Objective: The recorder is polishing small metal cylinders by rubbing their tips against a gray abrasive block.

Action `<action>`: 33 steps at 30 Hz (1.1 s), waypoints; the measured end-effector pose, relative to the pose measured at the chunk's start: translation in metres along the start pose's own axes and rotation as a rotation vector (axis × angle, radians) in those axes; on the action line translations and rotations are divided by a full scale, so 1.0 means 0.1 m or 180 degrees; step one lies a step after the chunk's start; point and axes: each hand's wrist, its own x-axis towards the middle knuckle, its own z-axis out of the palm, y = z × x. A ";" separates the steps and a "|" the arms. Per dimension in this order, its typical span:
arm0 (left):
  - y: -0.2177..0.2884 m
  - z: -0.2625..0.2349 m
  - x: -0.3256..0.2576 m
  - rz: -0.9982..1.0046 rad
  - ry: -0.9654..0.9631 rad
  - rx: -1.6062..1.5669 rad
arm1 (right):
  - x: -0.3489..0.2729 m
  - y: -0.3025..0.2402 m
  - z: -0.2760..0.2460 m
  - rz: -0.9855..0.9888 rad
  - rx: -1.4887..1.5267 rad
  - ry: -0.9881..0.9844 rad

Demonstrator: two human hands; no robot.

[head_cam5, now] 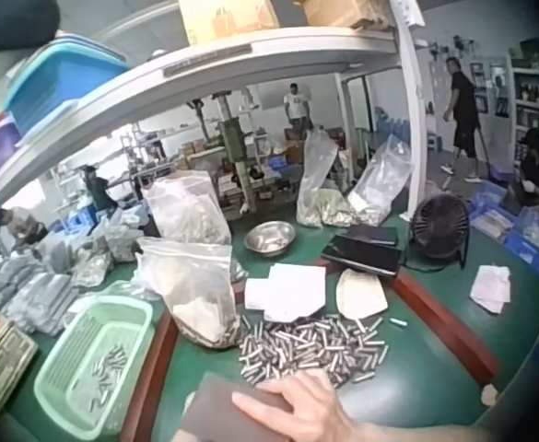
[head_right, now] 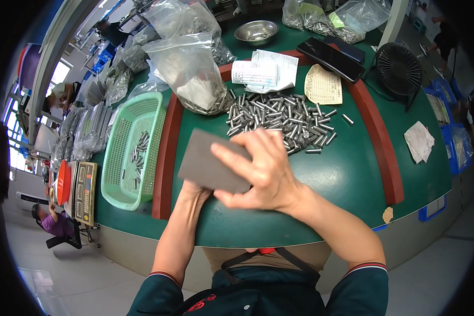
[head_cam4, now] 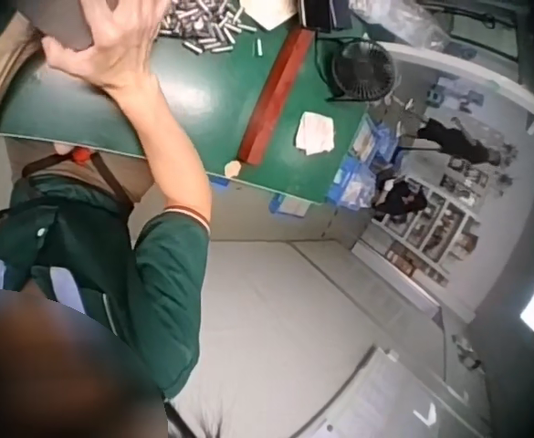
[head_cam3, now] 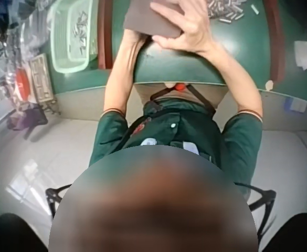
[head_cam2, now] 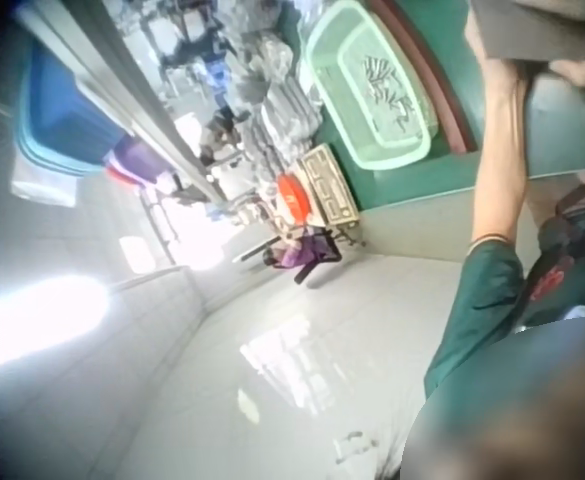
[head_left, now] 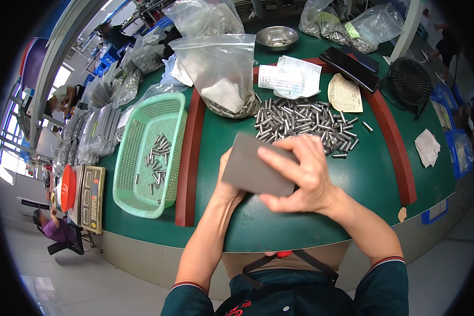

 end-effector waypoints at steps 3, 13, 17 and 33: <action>-0.11 -0.23 0.04 0.0616 -0.0544 0.0160 | -0.01 0.33 -0.05 0.1038 -0.0618 0.0199; -0.08 -0.23 0.04 0.0870 -0.0546 0.0283 | -0.06 0.34 0.00 0.1125 -0.0425 0.0337; -0.09 -0.22 0.09 0.0435 -0.0555 -0.0357 | -0.07 0.32 -0.05 0.1320 -0.0288 0.0422; -0.12 -0.12 -0.02 -0.0142 0.0025 -0.0215 | -0.01 0.02 0.04 0.0090 -0.0284 0.0061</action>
